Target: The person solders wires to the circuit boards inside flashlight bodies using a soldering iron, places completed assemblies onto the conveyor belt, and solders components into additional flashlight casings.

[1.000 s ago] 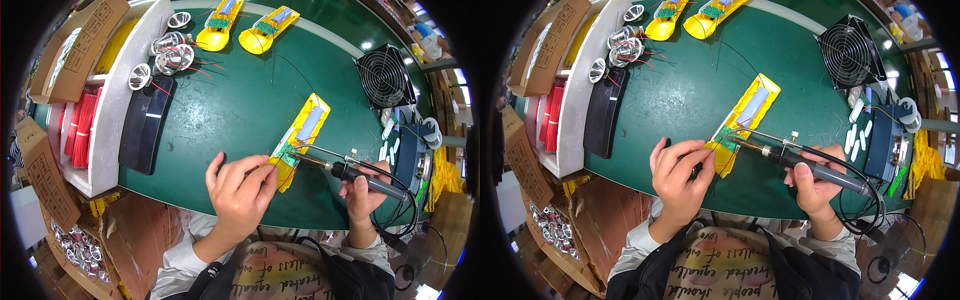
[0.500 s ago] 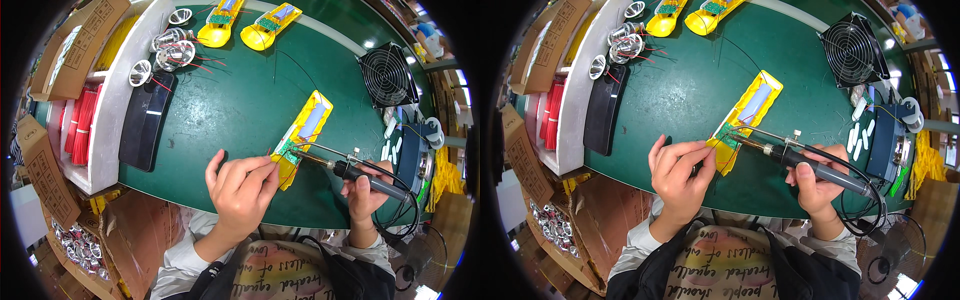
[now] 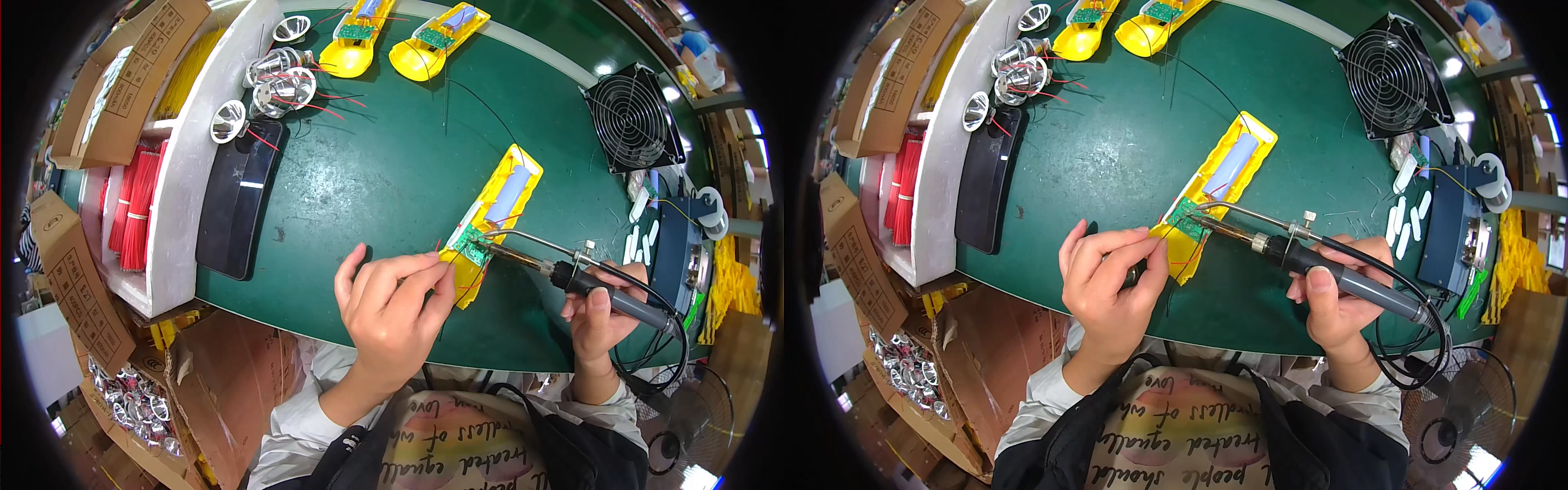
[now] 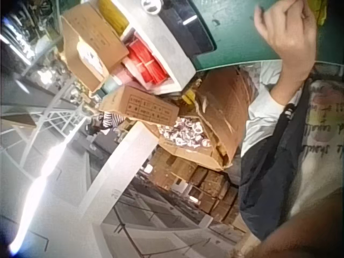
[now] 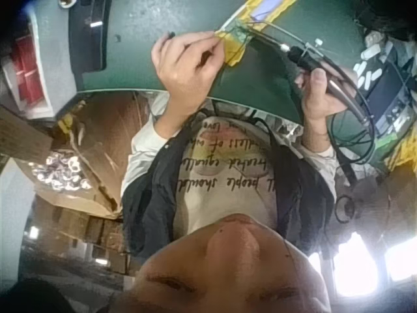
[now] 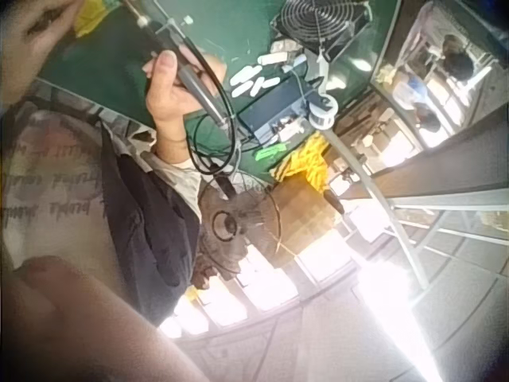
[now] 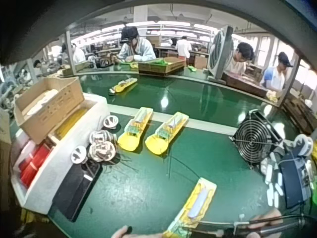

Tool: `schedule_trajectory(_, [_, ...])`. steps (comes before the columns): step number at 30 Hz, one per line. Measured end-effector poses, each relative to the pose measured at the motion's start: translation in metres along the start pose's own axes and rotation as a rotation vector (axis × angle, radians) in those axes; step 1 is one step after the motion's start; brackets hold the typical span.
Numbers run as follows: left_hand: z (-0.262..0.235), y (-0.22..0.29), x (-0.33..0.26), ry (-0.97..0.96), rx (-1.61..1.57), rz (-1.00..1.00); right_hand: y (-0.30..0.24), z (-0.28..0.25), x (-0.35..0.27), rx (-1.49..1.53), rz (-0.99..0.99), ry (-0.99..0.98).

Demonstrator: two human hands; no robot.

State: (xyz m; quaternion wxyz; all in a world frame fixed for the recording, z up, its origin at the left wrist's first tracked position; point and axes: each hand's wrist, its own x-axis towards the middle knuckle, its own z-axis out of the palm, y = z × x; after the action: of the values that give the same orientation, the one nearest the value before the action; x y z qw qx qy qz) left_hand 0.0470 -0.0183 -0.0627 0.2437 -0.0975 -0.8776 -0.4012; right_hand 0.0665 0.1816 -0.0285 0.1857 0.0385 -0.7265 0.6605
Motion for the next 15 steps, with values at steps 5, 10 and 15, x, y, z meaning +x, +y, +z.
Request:
schedule_trajectory(5, [-0.0008,0.0023,0.0017,-0.059,0.024,-0.069,-0.0004,-0.0004,-0.0017,0.015,-0.031,0.042])
schedule_trajectory(10, [-0.0012,0.0074,0.0023,-0.085,0.065,-0.056,-0.0022,-0.0033,-0.0026,0.008,-0.04,0.018])
schedule_trajectory(15, [-0.0001,0.008,0.0025,-0.07,0.076,-0.06,-0.0026,-0.0052,-0.0046,-0.023,-0.033,0.034])
